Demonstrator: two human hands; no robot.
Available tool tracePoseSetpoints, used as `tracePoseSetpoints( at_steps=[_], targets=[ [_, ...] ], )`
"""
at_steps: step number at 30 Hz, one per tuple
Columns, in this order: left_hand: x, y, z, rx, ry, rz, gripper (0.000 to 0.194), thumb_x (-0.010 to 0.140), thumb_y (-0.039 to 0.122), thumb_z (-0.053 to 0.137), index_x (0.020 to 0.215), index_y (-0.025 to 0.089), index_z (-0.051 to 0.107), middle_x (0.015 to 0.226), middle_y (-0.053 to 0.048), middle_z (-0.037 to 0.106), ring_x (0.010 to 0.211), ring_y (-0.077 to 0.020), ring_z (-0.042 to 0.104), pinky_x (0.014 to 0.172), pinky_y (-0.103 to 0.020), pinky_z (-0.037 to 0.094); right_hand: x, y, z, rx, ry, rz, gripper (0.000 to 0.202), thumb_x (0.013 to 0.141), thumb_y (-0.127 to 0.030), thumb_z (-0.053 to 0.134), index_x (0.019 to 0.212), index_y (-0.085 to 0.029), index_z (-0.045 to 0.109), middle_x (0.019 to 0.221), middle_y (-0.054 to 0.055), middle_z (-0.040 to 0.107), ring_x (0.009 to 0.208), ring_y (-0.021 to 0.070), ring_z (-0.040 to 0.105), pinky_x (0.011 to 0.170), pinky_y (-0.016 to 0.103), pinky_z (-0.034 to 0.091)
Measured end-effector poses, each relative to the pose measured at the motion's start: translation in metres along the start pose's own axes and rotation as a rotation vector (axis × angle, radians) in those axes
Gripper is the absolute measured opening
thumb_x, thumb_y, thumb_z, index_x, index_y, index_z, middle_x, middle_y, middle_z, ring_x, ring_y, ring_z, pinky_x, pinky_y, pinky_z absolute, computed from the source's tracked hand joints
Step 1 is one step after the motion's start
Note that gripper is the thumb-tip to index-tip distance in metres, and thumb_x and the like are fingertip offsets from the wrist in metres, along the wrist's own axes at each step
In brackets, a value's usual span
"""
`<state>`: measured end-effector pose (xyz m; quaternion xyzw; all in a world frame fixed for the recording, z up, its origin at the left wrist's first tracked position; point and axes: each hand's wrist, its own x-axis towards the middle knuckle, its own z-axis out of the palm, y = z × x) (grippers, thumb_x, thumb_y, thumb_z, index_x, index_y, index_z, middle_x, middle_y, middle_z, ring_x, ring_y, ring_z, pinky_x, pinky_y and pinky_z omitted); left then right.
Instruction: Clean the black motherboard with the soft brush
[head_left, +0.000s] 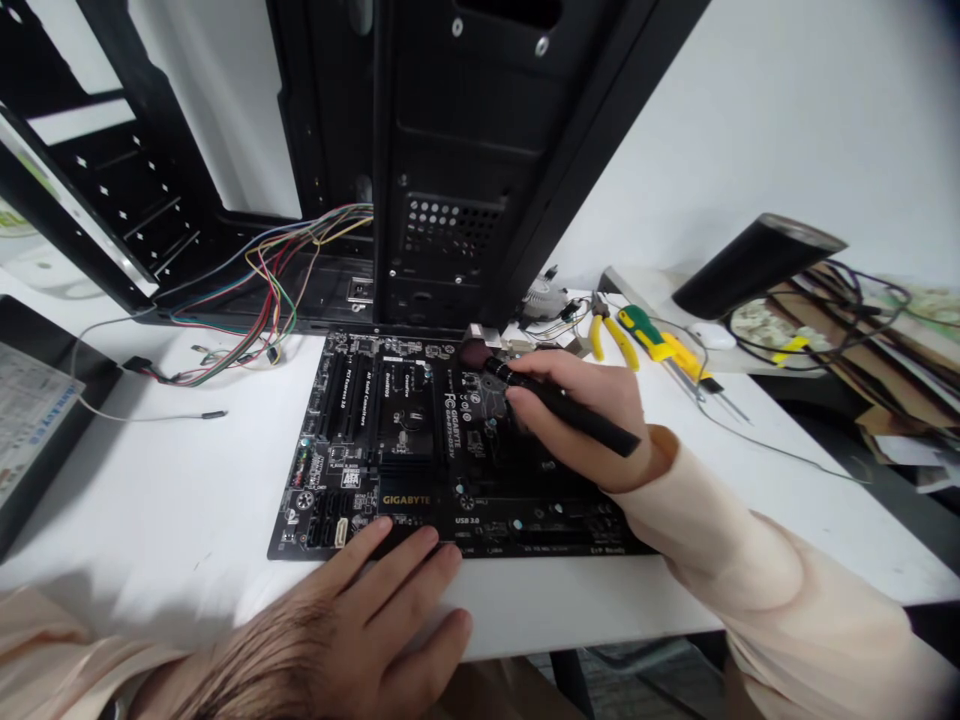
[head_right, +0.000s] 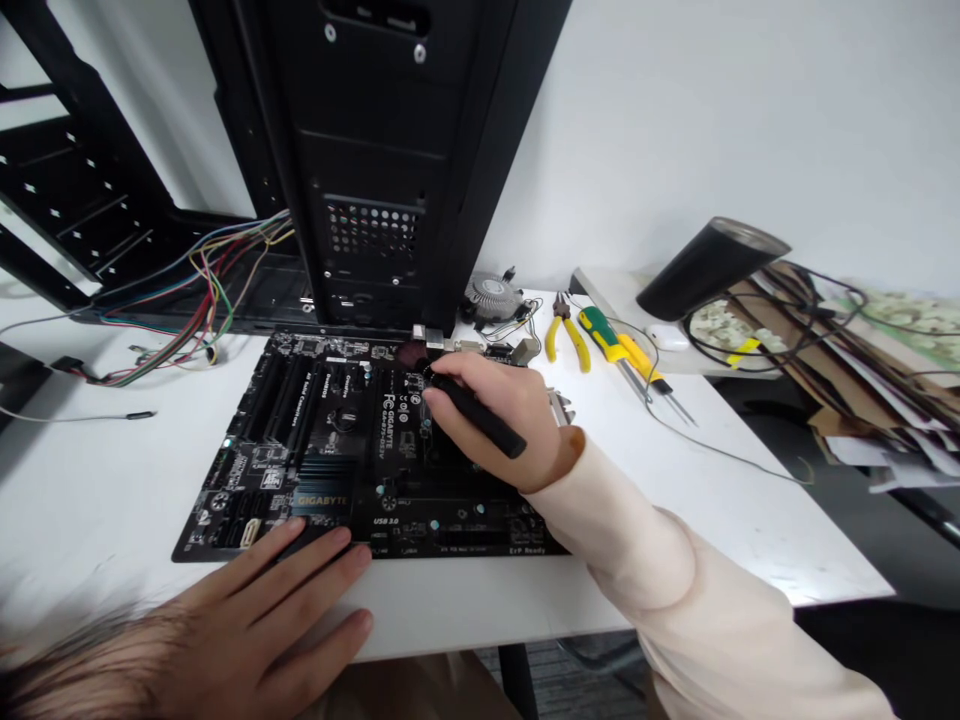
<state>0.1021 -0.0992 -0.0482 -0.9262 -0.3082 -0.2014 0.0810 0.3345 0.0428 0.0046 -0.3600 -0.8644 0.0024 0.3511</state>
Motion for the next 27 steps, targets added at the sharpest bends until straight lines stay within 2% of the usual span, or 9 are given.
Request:
tracePoseSetpoints(
  at_steps=[3,6,10,13,17,27],
  targets=[
    [0.0001,0.0,0.0003,-0.003,-0.01,0.003,0.02,0.097,0.022,0.047,0.113,0.026,0.058,0.125,-0.004,0.062,0.121,-0.0227,0.052,0.114,-0.046,0.017,0.0024,0.0022,0.0012,-0.035,-0.037,-0.099,0.013,0.084,-0.024,0.057,0.096,-0.022,0.058,0.087,0.005,0.07,0.077,0.0177,0.067,0.07,0.03,0.055],
    [0.0002,-0.0001,-0.0016,0.006,-0.043,0.012,0.021,0.097,0.023,0.048,0.115,0.027,0.057,0.126,-0.004,0.061,0.122,-0.0229,0.052,0.114,-0.046,0.018,0.0048,0.0029,0.0009,-0.042,-0.081,-0.133,0.007,0.085,-0.024,0.056,0.091,-0.021,0.058,0.08,0.005,0.068,0.074,0.0167,0.065,0.067,0.03,0.055],
    [0.0002,-0.0007,-0.0034,-0.001,-0.06,0.004,0.022,0.097,0.024,0.049,0.116,0.027,0.057,0.128,-0.003,0.06,0.123,-0.0227,0.05,0.114,-0.046,0.018,0.0049,0.0028,0.0009,-0.019,-0.165,-0.126,0.009,0.088,-0.023,0.052,0.095,-0.02,0.058,0.085,0.005,0.07,0.076,0.0156,0.066,0.069,0.029,0.055],
    [-0.0002,-0.0023,-0.0023,0.016,-0.045,0.039,0.022,0.096,0.024,0.048,0.117,0.026,0.057,0.127,-0.005,0.061,0.122,-0.0231,0.051,0.114,-0.047,0.014,0.0039,0.0029,0.001,-0.028,-0.183,-0.106,0.013,0.088,-0.024,0.052,0.1,-0.02,0.057,0.092,0.007,0.071,0.08,0.0174,0.067,0.072,0.031,0.056],
    [-0.0006,-0.0039,-0.001,0.031,-0.052,0.059,0.023,0.096,0.024,0.047,0.118,0.026,0.056,0.126,-0.004,0.061,0.12,-0.0233,0.053,0.115,-0.048,0.01,0.0042,0.0039,0.0008,0.008,-0.201,-0.126,0.012,0.088,-0.022,0.052,0.098,-0.019,0.057,0.088,0.007,0.07,0.079,0.0168,0.067,0.071,0.03,0.056],
    [-0.0001,0.0009,0.0003,-0.004,-0.016,-0.003,0.02,0.098,0.022,0.044,0.114,0.026,0.056,0.125,-0.003,0.062,0.121,-0.0222,0.052,0.114,-0.045,0.015,0.0065,0.0028,-0.0024,0.1,-0.243,-0.078,0.008,0.086,-0.02,0.051,0.088,-0.019,0.059,0.079,0.002,0.069,0.069,0.0128,0.065,0.063,0.025,0.052]
  ],
)
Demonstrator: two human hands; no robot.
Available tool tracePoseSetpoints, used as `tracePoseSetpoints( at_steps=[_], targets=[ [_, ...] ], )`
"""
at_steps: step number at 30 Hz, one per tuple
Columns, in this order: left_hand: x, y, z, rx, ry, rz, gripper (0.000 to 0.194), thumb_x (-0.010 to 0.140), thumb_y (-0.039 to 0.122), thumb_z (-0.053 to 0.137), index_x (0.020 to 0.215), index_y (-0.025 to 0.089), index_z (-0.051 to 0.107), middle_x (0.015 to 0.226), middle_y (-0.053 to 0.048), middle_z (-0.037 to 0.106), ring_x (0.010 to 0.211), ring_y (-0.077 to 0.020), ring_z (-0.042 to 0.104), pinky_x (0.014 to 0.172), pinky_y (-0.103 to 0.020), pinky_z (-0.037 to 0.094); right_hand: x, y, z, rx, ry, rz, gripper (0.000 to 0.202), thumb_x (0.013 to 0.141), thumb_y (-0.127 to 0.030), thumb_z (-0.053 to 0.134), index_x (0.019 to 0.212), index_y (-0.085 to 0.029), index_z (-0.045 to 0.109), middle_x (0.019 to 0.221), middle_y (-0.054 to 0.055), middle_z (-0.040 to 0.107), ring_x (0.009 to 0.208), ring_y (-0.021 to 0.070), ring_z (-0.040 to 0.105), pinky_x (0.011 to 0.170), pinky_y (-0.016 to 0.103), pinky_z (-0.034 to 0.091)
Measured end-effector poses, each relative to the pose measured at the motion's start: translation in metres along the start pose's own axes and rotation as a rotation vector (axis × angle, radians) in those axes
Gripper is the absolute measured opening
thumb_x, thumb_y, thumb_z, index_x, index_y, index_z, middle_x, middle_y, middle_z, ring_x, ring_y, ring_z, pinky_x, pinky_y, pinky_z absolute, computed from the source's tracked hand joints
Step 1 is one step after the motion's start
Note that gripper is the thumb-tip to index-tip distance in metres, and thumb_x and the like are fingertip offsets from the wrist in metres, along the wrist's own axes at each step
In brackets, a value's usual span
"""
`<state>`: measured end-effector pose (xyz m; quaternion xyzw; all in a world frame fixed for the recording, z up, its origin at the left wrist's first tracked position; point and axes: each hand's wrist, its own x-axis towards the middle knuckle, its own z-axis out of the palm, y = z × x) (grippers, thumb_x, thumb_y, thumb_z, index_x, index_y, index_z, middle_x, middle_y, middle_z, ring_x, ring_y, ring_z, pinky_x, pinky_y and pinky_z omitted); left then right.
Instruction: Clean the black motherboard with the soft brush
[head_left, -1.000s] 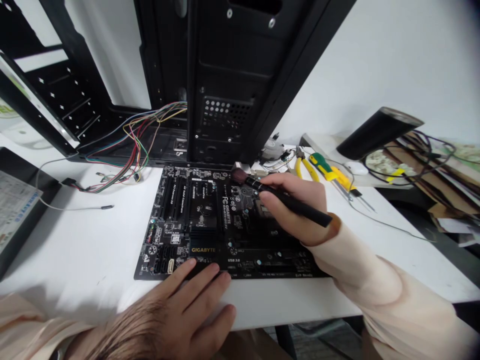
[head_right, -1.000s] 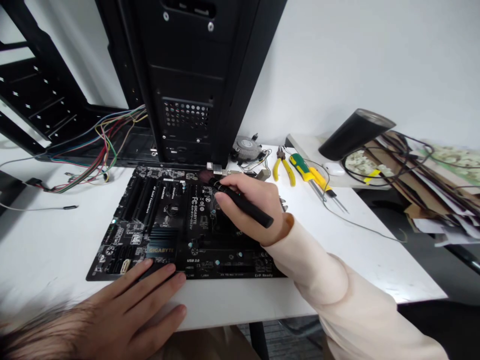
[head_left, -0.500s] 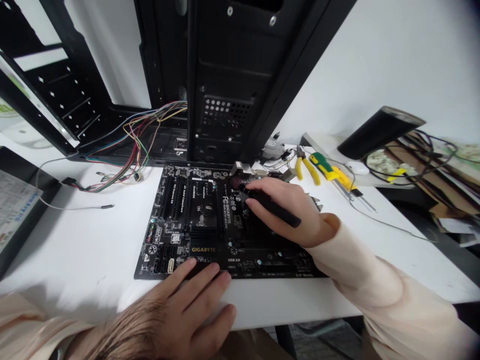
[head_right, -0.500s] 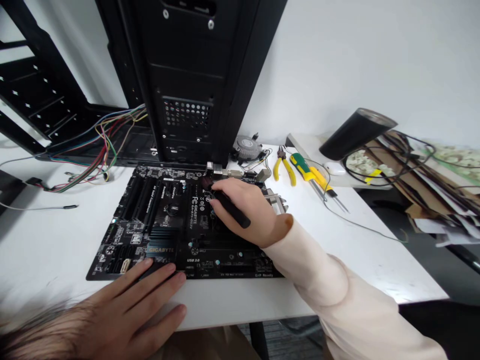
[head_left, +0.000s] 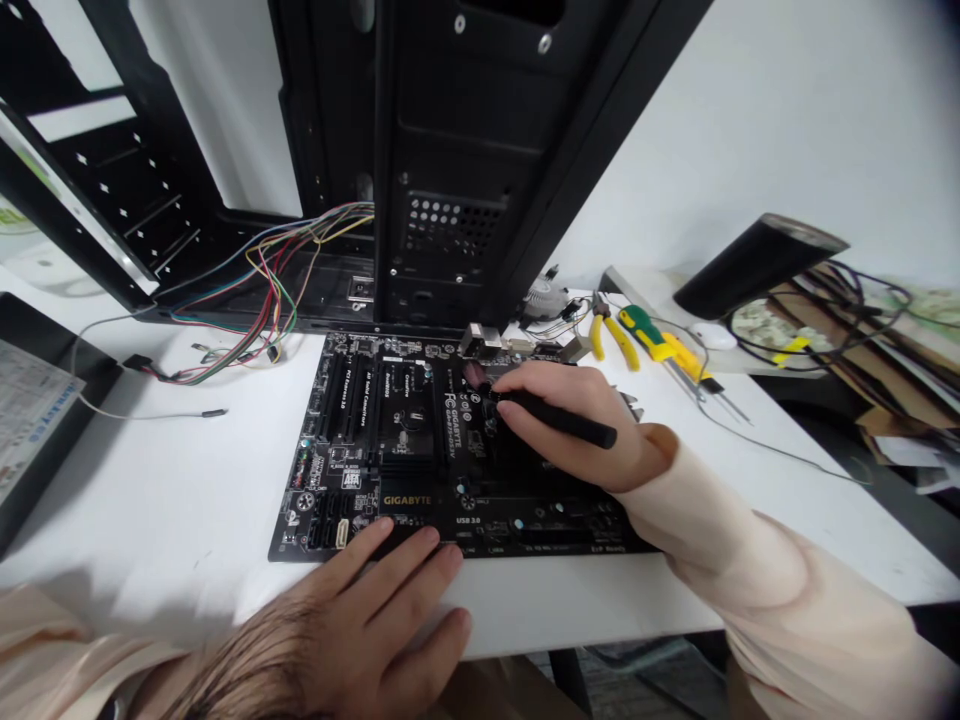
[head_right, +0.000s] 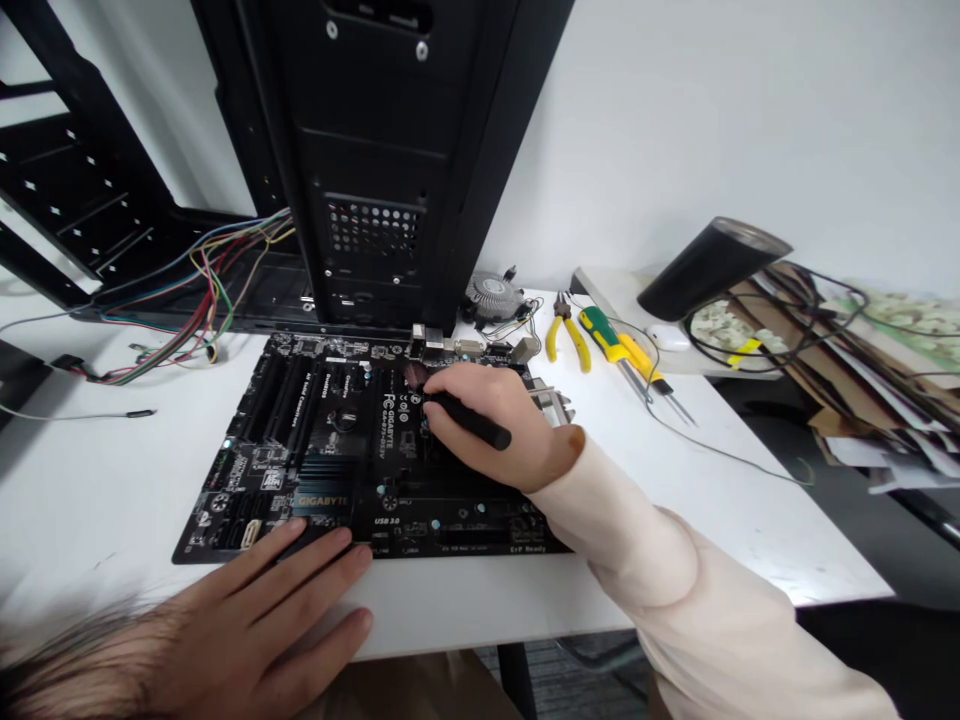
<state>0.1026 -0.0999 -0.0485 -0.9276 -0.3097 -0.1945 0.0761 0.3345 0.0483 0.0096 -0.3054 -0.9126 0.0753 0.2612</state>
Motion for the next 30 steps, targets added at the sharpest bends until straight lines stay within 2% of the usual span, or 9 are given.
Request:
tracePoseSetpoints(
  at_steps=[5,9,10,12,14,17,19,24,30],
  targets=[
    [-0.001,-0.004,0.005,0.028,0.057,0.067,0.021,0.098,0.023,0.044,0.113,0.024,0.058,0.122,-0.005,0.064,0.115,-0.0234,0.056,0.113,-0.047,0.012,0.0,-0.001,0.0,0.011,-0.028,0.034,0.011,0.085,-0.019,0.05,0.083,-0.02,0.061,0.075,0.001,0.069,0.065,0.0125,0.063,0.06,0.025,0.05],
    [0.0,-0.006,0.004,0.042,0.034,0.078,0.023,0.098,0.021,0.042,0.114,0.025,0.058,0.12,-0.005,0.064,0.113,-0.0228,0.057,0.113,-0.048,0.012,0.001,-0.001,-0.001,0.057,-0.024,0.094,0.011,0.081,-0.018,0.052,0.076,-0.02,0.062,0.071,0.001,0.068,0.062,0.0121,0.062,0.06,0.024,0.048],
    [0.0,-0.006,0.003,0.043,0.058,0.077,0.023,0.098,0.021,0.042,0.113,0.025,0.058,0.12,-0.005,0.064,0.113,-0.0233,0.057,0.113,-0.048,0.012,0.001,-0.001,-0.002,0.082,-0.029,0.108,0.011,0.08,-0.018,0.052,0.075,-0.02,0.062,0.069,0.0,0.067,0.06,0.0116,0.061,0.058,0.024,0.047],
    [0.001,-0.005,0.002,0.038,0.025,0.064,0.023,0.098,0.022,0.042,0.114,0.025,0.058,0.122,-0.005,0.063,0.115,-0.0235,0.056,0.113,-0.048,0.013,-0.001,0.0,-0.004,0.134,-0.044,0.134,0.011,0.079,-0.017,0.053,0.072,-0.02,0.061,0.063,-0.002,0.064,0.055,0.0104,0.057,0.053,0.023,0.045],
    [0.001,-0.004,0.001,0.033,-0.002,0.052,0.022,0.098,0.023,0.043,0.115,0.025,0.057,0.123,-0.004,0.062,0.117,-0.0229,0.054,0.114,-0.047,0.012,-0.004,0.001,-0.005,0.2,0.002,0.152,0.015,0.082,-0.02,0.052,0.069,-0.02,0.06,0.059,-0.002,0.061,0.052,0.0099,0.053,0.049,0.023,0.042],
    [0.0,-0.003,0.001,0.034,0.006,0.051,0.021,0.097,0.023,0.045,0.115,0.026,0.057,0.124,-0.003,0.062,0.12,-0.0226,0.052,0.114,-0.046,0.013,-0.01,0.002,-0.003,0.315,0.192,0.19,0.022,0.09,-0.031,0.047,0.076,-0.021,0.062,0.058,-0.002,0.057,0.051,0.0111,0.051,0.046,0.025,0.039],
    [-0.001,-0.003,0.001,0.034,0.008,0.052,0.022,0.097,0.023,0.046,0.115,0.026,0.057,0.124,-0.004,0.062,0.12,-0.0229,0.052,0.114,-0.046,0.014,-0.011,0.002,-0.001,0.336,0.265,0.225,0.022,0.091,-0.034,0.047,0.082,-0.022,0.062,0.058,-0.002,0.057,0.049,0.0116,0.051,0.045,0.025,0.039],
    [0.0,-0.004,0.001,0.033,-0.015,0.053,0.024,0.098,0.021,0.042,0.117,0.027,0.056,0.125,-0.003,0.062,0.119,-0.0224,0.053,0.114,-0.047,0.011,-0.006,-0.004,0.0,0.119,0.291,0.222,0.002,0.08,-0.023,0.061,0.08,-0.021,0.061,0.062,-0.002,0.061,0.051,0.0106,0.052,0.049,0.025,0.042],
    [0.001,-0.003,-0.003,0.018,-0.036,0.04,0.025,0.1,0.021,0.037,0.117,0.026,0.056,0.125,-0.004,0.062,0.118,-0.0226,0.054,0.114,-0.047,0.01,-0.004,-0.002,0.0,0.164,0.354,0.26,0.007,0.075,-0.017,0.061,0.077,-0.024,0.06,0.069,0.0,0.062,0.06,0.0146,0.055,0.057,0.03,0.046]
  ],
)
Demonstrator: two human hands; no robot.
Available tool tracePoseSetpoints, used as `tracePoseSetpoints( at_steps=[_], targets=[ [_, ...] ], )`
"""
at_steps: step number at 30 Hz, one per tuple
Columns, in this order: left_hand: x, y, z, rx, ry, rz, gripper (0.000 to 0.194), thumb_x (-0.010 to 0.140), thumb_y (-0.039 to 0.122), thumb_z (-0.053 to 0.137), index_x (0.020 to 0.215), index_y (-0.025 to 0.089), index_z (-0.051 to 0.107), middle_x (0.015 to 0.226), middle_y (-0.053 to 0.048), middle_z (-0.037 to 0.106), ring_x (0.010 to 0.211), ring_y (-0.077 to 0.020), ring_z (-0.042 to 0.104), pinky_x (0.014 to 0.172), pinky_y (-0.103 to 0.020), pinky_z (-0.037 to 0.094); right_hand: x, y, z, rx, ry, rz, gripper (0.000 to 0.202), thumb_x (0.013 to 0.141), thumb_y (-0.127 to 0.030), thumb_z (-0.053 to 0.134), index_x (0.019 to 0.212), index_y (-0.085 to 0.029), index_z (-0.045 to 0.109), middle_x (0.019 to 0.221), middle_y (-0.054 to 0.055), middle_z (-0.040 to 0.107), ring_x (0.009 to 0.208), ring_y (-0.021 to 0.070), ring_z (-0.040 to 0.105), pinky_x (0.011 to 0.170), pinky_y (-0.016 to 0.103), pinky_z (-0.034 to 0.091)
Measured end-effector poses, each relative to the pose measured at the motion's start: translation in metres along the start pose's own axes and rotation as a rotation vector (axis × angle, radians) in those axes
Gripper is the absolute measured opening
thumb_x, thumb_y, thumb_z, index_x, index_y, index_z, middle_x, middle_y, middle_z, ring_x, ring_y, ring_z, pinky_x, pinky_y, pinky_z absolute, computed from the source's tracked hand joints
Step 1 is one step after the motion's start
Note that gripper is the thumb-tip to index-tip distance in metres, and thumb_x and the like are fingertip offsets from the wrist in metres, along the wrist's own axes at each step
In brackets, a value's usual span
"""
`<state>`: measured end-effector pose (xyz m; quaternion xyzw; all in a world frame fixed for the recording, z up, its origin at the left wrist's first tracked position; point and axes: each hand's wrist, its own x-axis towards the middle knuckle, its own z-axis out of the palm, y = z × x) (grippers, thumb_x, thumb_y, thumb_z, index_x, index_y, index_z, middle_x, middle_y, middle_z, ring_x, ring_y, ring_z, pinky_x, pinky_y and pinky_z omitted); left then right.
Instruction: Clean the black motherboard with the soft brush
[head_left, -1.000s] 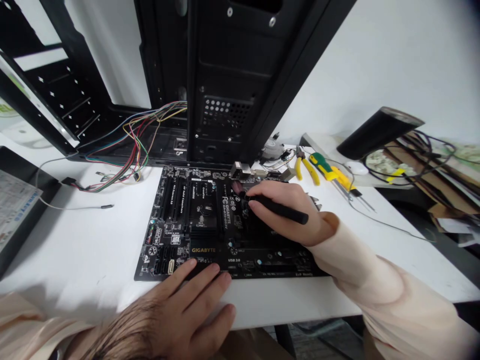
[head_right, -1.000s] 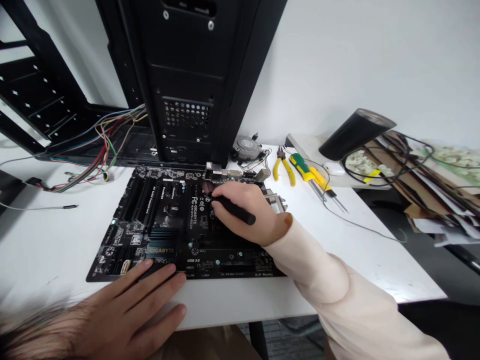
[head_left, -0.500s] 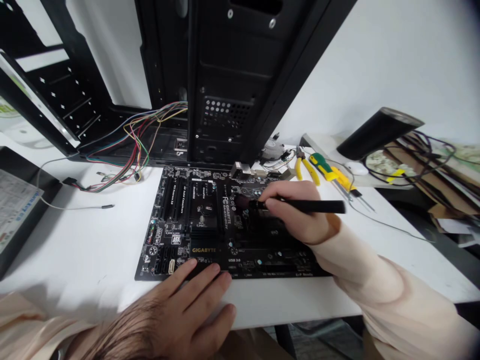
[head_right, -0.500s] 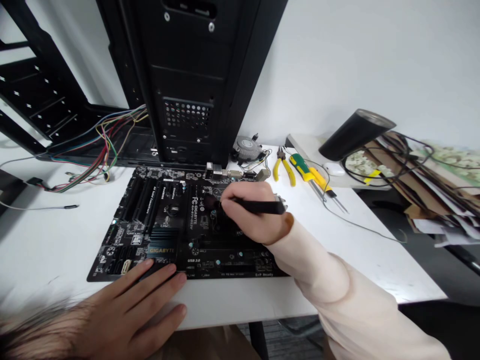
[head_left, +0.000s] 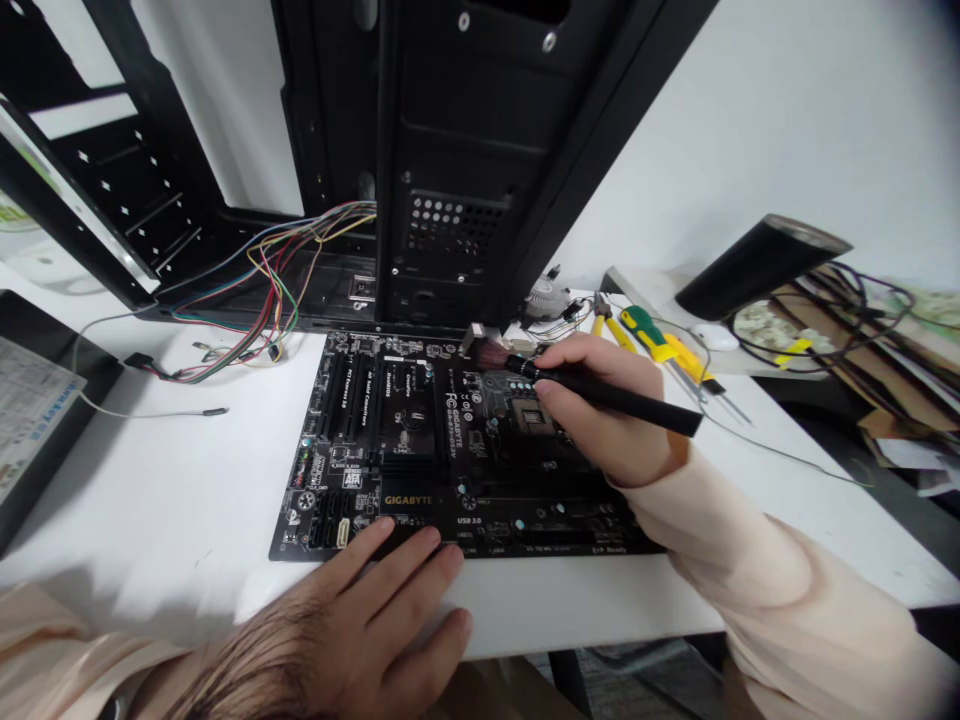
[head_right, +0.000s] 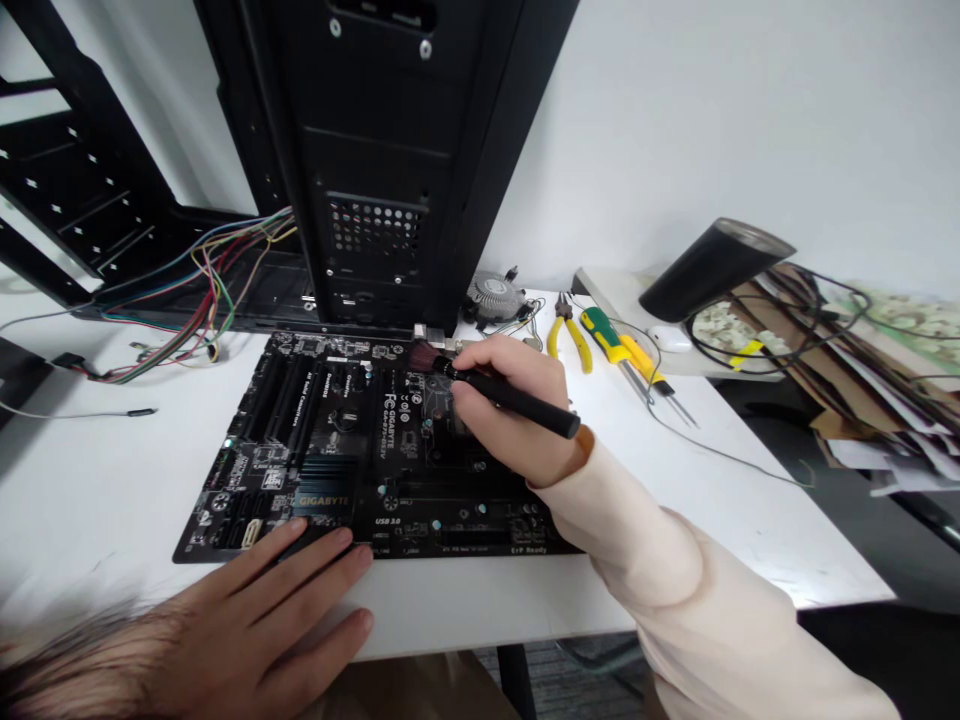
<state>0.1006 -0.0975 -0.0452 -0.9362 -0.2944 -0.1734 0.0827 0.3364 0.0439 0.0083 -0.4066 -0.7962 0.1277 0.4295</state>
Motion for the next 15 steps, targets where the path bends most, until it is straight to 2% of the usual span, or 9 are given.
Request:
tracePoseSetpoints(
  at_steps=[4,9,12,15],
  targets=[
    [-0.001,0.0,-0.001,0.003,0.013,0.024,0.027,0.1,0.019,0.035,0.117,0.025,0.056,0.123,-0.003,0.063,0.116,-0.0221,0.056,0.114,-0.046,0.008,0.003,0.001,0.002,0.124,0.013,0.113,0.003,0.073,-0.021,0.062,0.073,-0.023,0.063,0.067,0.0,0.063,0.061,0.0151,0.057,0.056,0.029,0.047],
    [-0.001,-0.002,0.007,0.02,0.045,0.031,0.024,0.098,0.021,0.042,0.116,0.025,0.057,0.123,-0.005,0.063,0.116,-0.0237,0.056,0.114,-0.048,0.011,0.009,0.004,0.005,0.164,-0.099,0.272,0.011,0.074,-0.026,0.059,0.066,-0.021,0.063,0.055,-0.002,0.057,0.05,0.0115,0.051,0.047,0.025,0.042],
    [-0.002,-0.003,0.011,0.026,0.14,0.057,0.023,0.096,0.021,0.044,0.113,0.023,0.059,0.121,-0.006,0.064,0.114,-0.0251,0.056,0.113,-0.049,0.014,0.01,0.007,0.006,0.061,-0.097,0.242,0.012,0.073,-0.028,0.06,0.065,-0.021,0.063,0.062,-0.001,0.062,0.058,0.0136,0.056,0.056,0.028,0.047],
    [-0.002,-0.003,0.008,0.025,0.069,0.043,0.023,0.096,0.022,0.044,0.115,0.024,0.057,0.123,-0.005,0.062,0.117,-0.0244,0.054,0.114,-0.049,0.011,0.009,0.009,0.008,-0.027,-0.102,0.192,0.012,0.075,-0.029,0.06,0.067,-0.021,0.064,0.067,0.0,0.065,0.064,0.0151,0.059,0.061,0.029,0.049]
  ],
)
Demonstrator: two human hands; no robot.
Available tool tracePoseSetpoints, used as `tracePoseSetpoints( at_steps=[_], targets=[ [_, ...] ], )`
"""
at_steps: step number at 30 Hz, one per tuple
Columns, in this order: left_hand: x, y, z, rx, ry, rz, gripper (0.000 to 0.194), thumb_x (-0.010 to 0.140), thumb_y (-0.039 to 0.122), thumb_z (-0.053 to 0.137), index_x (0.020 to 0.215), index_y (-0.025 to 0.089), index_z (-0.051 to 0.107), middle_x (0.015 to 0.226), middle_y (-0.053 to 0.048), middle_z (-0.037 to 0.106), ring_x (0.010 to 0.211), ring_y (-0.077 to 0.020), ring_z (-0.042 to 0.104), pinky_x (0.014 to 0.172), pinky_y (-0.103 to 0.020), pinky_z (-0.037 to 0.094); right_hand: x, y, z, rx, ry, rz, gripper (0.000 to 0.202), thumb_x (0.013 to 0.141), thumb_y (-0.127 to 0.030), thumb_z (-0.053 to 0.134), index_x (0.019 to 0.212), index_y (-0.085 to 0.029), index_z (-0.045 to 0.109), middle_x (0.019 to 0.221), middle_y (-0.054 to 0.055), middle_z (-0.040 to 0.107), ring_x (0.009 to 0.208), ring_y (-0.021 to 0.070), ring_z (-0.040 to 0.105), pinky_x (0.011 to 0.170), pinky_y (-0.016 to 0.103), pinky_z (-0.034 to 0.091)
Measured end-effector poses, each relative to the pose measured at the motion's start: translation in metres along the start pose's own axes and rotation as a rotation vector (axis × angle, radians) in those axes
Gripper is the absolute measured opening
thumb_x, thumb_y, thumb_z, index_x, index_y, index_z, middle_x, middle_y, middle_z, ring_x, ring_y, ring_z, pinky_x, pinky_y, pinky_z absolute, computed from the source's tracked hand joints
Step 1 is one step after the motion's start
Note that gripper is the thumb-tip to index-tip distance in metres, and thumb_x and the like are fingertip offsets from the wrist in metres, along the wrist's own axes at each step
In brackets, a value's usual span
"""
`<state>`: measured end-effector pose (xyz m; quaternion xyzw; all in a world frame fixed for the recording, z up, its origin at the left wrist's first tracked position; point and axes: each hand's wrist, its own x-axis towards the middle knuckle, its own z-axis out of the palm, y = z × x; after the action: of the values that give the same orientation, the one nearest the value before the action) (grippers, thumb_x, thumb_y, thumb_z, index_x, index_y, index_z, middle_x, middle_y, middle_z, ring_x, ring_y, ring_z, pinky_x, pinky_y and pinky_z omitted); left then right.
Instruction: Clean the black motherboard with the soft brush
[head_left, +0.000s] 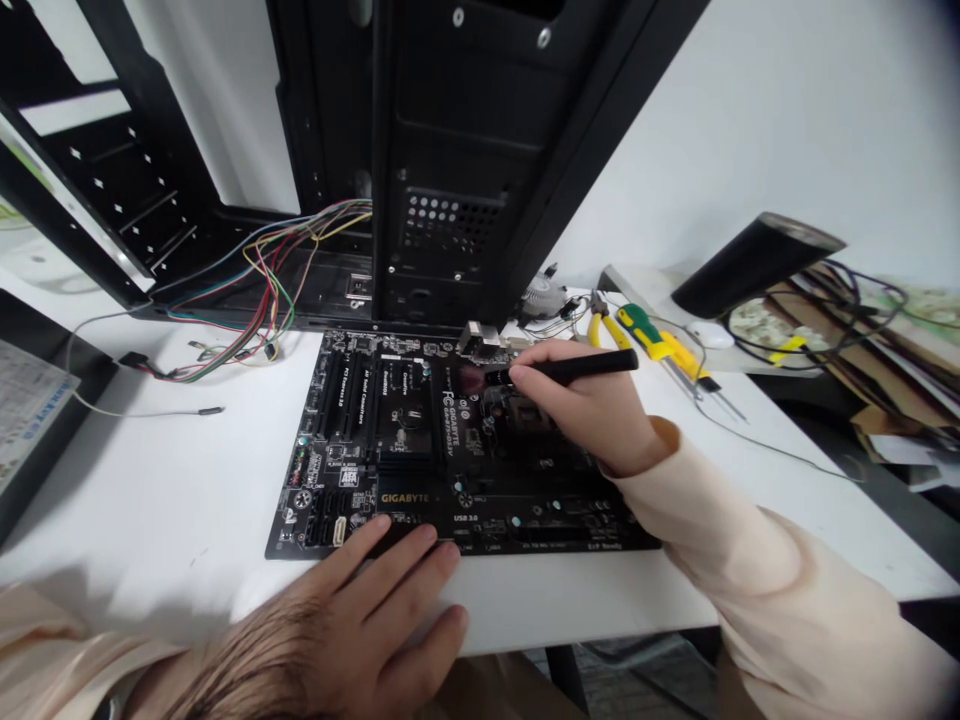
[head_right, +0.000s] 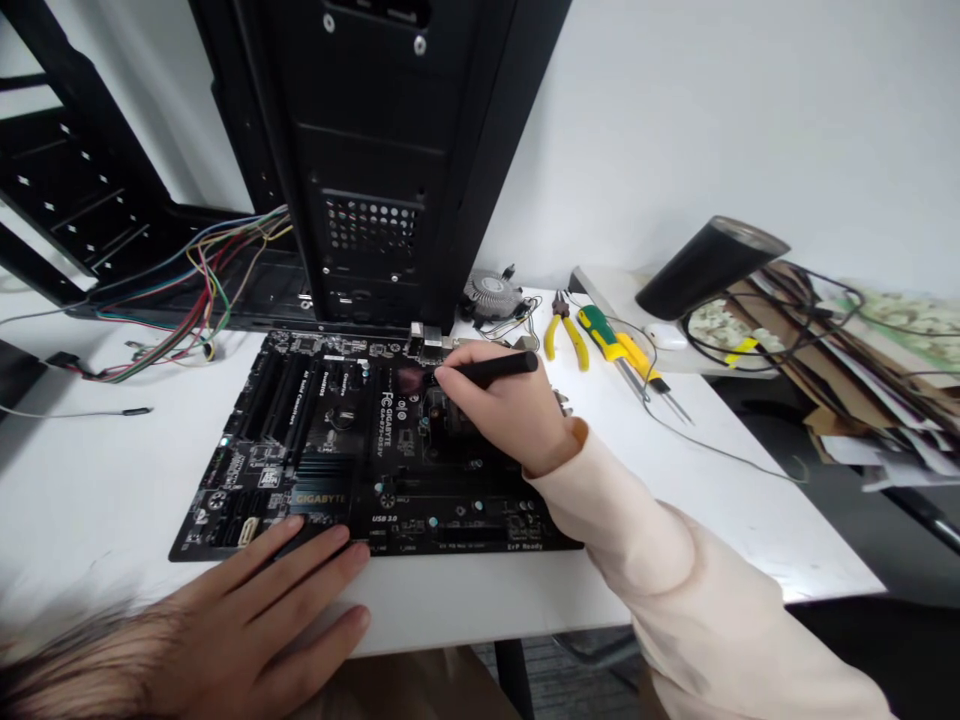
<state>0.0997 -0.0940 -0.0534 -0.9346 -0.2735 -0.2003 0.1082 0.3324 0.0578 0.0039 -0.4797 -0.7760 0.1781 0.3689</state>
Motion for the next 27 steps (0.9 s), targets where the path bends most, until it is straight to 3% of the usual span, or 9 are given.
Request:
tracePoseSetpoints(
  at_steps=[3,10,16,20,23,27],
  targets=[
    [0.0001,0.001,-0.0042,-0.013,-0.065,-0.01,0.024,0.098,0.021,0.043,0.117,0.025,0.056,0.126,-0.005,0.06,0.12,-0.0241,0.052,0.114,-0.049,0.01,-0.0004,0.0022,0.0015,-0.036,0.0,-0.02,0.013,0.076,-0.029,0.059,0.068,-0.02,0.065,0.067,0.001,0.066,0.065,0.0155,0.06,0.063,0.029,0.049],
    [-0.0001,0.0047,-0.0031,-0.044,-0.037,-0.058,0.024,0.1,0.022,0.038,0.114,0.026,0.057,0.127,-0.005,0.06,0.122,-0.0237,0.051,0.114,-0.046,0.014,0.0013,0.0079,0.0033,-0.099,0.083,-0.074,0.011,0.075,-0.026,0.06,0.066,-0.02,0.064,0.065,0.0,0.066,0.062,0.0153,0.06,0.062,0.03,0.049],
    [0.0009,0.0049,-0.004,-0.038,-0.016,-0.069,0.021,0.099,0.022,0.042,0.114,0.025,0.057,0.126,-0.004,0.061,0.122,-0.0235,0.051,0.114,-0.046,0.015,-0.0054,0.0023,-0.0027,-0.05,0.265,-0.175,0.011,0.077,-0.02,0.059,0.066,-0.021,0.061,0.06,-0.001,0.062,0.057,0.0136,0.056,0.055,0.028,0.045],
    [0.0009,0.0039,-0.0008,-0.028,-0.001,-0.05,0.021,0.098,0.022,0.044,0.114,0.025,0.057,0.124,-0.004,0.062,0.119,-0.0231,0.053,0.114,-0.046,0.014,-0.0057,-0.001,-0.0049,-0.012,0.097,-0.232,0.006,0.078,-0.025,0.061,0.075,-0.022,0.065,0.069,0.0,0.067,0.062,0.0146,0.06,0.057,0.028,0.049],
    [0.0004,0.0036,0.0033,-0.015,0.063,-0.033,0.02,0.097,0.022,0.044,0.112,0.024,0.057,0.12,-0.005,0.064,0.116,-0.0236,0.055,0.114,-0.047,0.014,-0.0033,-0.0013,-0.0033,-0.028,-0.038,-0.213,0.008,0.079,-0.023,0.059,0.073,-0.021,0.064,0.065,-0.001,0.065,0.057,0.0117,0.058,0.054,0.024,0.046],
    [-0.0001,0.0028,0.0041,-0.023,0.056,-0.033,0.021,0.097,0.021,0.043,0.112,0.024,0.057,0.121,-0.005,0.064,0.117,-0.0241,0.054,0.113,-0.048,0.014,-0.0026,-0.0003,-0.001,-0.079,-0.032,-0.144,0.012,0.076,-0.019,0.056,0.064,-0.019,0.06,0.056,-0.003,0.06,0.053,0.0098,0.052,0.051,0.023,0.042]
  ],
)
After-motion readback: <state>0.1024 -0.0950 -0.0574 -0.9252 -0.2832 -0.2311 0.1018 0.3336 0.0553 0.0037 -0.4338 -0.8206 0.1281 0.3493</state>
